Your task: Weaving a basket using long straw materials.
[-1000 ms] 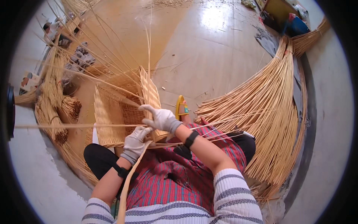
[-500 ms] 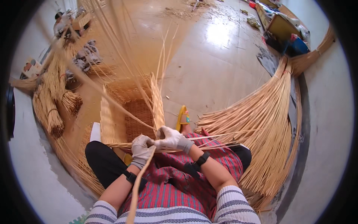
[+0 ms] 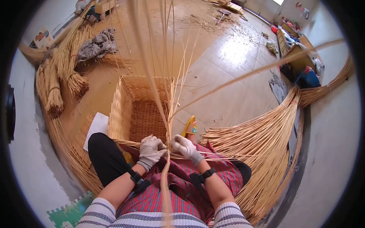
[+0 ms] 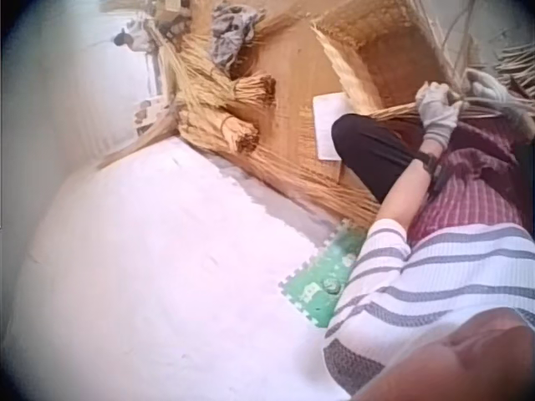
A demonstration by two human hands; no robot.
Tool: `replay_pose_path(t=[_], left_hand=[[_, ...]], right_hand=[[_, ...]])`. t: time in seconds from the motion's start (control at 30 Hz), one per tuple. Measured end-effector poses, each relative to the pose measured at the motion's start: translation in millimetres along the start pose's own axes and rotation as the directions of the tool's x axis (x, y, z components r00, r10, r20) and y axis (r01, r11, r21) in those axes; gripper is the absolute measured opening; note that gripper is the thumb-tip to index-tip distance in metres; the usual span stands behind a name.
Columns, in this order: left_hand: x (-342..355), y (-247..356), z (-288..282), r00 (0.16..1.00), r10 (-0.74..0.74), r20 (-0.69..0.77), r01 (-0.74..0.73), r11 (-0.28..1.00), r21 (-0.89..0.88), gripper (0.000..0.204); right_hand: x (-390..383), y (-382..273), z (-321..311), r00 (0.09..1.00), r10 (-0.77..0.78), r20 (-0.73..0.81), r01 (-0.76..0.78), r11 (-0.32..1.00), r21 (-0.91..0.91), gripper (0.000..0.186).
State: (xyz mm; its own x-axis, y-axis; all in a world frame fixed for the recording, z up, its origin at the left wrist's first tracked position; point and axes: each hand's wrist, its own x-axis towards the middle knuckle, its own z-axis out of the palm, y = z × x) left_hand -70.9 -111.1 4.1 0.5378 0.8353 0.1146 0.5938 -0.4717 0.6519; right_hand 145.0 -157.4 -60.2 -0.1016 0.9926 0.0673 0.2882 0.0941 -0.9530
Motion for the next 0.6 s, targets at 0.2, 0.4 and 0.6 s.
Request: replay_pose_path(t=[0.2, 0.4, 0.6], left_hand=[[-1, -13, -2, 1.0, -0.026, -0.005, 0.027, 0.999, 0.047, 0.027], [-2, -12, 2, 0.997, -0.037, 0.072, 0.026, 0.99, 0.141, 0.029], [-2, -12, -10, 0.976, -0.103, 0.19, 0.102, 0.995, 0.017, 0.031]], right_hand=[[19, -34, 19, 0.955, 0.292, -0.06, -0.298, 0.93, -0.217, 0.061], [34, -45, 47, 0.869, 0.397, -0.295, -0.457, 0.872, -0.174, 0.066], [32, -21, 39, 0.869, 0.418, -0.263, -0.478, 0.847, -0.234, 0.062]])
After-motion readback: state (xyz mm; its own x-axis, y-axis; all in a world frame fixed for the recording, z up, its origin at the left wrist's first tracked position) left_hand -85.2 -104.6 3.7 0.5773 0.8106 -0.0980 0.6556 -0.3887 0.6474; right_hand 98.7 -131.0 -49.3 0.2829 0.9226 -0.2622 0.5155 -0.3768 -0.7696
